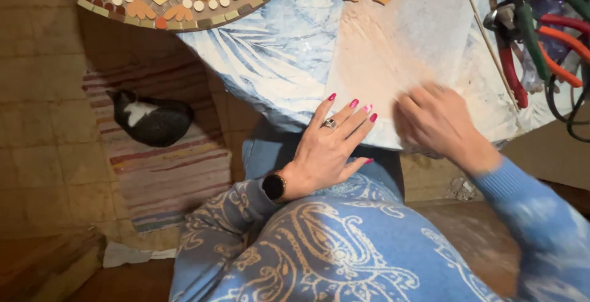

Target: The person sits at a table shaping small mosaic tile pieces by hand, rubbing and smoothing them, then uses a thin wooden stick and mosaic nippers to trim a tile piece for a round mandala mosaic artwork laid on the table.

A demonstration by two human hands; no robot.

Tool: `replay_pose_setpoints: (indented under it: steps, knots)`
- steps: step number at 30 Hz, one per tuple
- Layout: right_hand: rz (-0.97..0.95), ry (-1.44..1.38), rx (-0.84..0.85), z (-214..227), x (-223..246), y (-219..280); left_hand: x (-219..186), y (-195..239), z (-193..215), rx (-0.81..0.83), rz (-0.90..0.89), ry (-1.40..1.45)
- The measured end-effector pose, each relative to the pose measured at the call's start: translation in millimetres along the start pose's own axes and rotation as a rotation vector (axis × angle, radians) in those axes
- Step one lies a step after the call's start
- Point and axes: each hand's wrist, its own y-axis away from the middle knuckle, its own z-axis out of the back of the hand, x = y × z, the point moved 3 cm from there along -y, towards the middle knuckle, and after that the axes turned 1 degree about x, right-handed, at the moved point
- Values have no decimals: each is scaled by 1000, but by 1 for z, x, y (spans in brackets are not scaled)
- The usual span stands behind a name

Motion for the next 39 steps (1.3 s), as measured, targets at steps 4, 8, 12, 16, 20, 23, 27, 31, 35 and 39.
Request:
replay_pose_setpoints:
  steps: [4,8,12,16,20,23,27,31,35,39]
  knots:
    - [-4,-33,-38,13,7,-15,3,1,-2,22,-6,5]
    - [102,-16,-130,4,3,-95,-1,0,-1,47,3,-44]
    - [91,-63,-38,29,14,-85,-1,-1,-2,21,11,-49]
    - [86,-73,36,23,1,14,-3,-2,2,30,-11,-46]
    - [-125,-251,-12,31,9,38,-11,-12,11,-85,33,22]
    - [-248,-502,-116,27,19,40,-16,-21,12,-178,100,121]
    - [-326,-729,-207,23,30,38,-19,-30,13,-233,123,251]
    - [-320,-768,-208,25,32,34,-21,-38,11,-235,131,304]
    - [-289,-790,-218,26,32,32,-21,-43,10,-220,96,304]
    - [-259,-791,-232,25,32,32,-20,-44,10,-212,69,312]
